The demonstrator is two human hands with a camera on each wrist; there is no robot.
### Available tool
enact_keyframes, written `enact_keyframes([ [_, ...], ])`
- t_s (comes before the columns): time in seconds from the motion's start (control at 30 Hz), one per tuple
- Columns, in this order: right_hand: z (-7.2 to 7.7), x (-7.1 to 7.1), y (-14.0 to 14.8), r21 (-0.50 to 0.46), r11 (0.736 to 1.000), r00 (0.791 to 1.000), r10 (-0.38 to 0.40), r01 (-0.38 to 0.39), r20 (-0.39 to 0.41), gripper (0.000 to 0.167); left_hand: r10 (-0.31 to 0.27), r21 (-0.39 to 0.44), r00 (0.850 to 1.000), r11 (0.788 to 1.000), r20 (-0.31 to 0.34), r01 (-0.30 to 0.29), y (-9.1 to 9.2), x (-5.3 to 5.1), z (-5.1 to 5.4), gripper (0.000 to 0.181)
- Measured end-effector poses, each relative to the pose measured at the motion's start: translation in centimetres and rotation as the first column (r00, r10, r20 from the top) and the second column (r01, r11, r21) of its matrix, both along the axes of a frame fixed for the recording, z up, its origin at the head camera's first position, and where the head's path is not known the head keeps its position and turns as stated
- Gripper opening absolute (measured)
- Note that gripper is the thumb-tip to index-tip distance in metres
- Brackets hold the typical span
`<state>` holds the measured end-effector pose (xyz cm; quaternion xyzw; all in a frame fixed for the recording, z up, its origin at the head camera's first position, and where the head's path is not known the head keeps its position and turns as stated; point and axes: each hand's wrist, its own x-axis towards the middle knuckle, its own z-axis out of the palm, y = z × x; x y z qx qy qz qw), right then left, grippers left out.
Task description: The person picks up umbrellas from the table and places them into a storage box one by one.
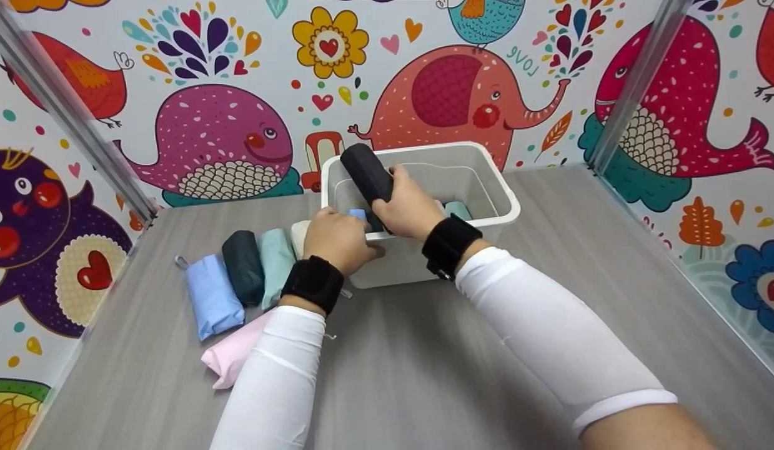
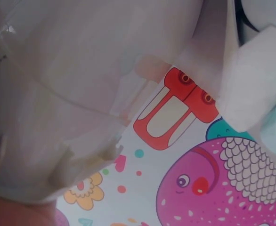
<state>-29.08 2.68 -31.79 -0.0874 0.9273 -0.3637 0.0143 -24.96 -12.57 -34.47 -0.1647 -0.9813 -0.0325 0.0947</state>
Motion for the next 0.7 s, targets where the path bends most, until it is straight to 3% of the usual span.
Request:
enact_keyframes([
  [0.23,0.1,-0.6,-0.5,0.096,0.995,0.997,-0.023,0.015,0.077,0.063,-0.008,-0.017,1.000,1.000,-0.012,0.008,-0.1,-0.1,0.0,0.037],
  [0.43,0.1,-1.0,-0.7,0.208,0.978,0.991,0.000,-0.028,0.133,0.054,-0.019,-0.014,0.999,1.000,-0.027,0.019,-0.3,-0.1,-0.1,0.036],
  [0.7,0.0,-1.2,-1.0,0.358,0.922,0.982,0.095,-0.149,0.163,0.052,-0.027,0.012,0.999,1.000,-0.025,0.027,-0.2,0.0,-0.1,0.035],
])
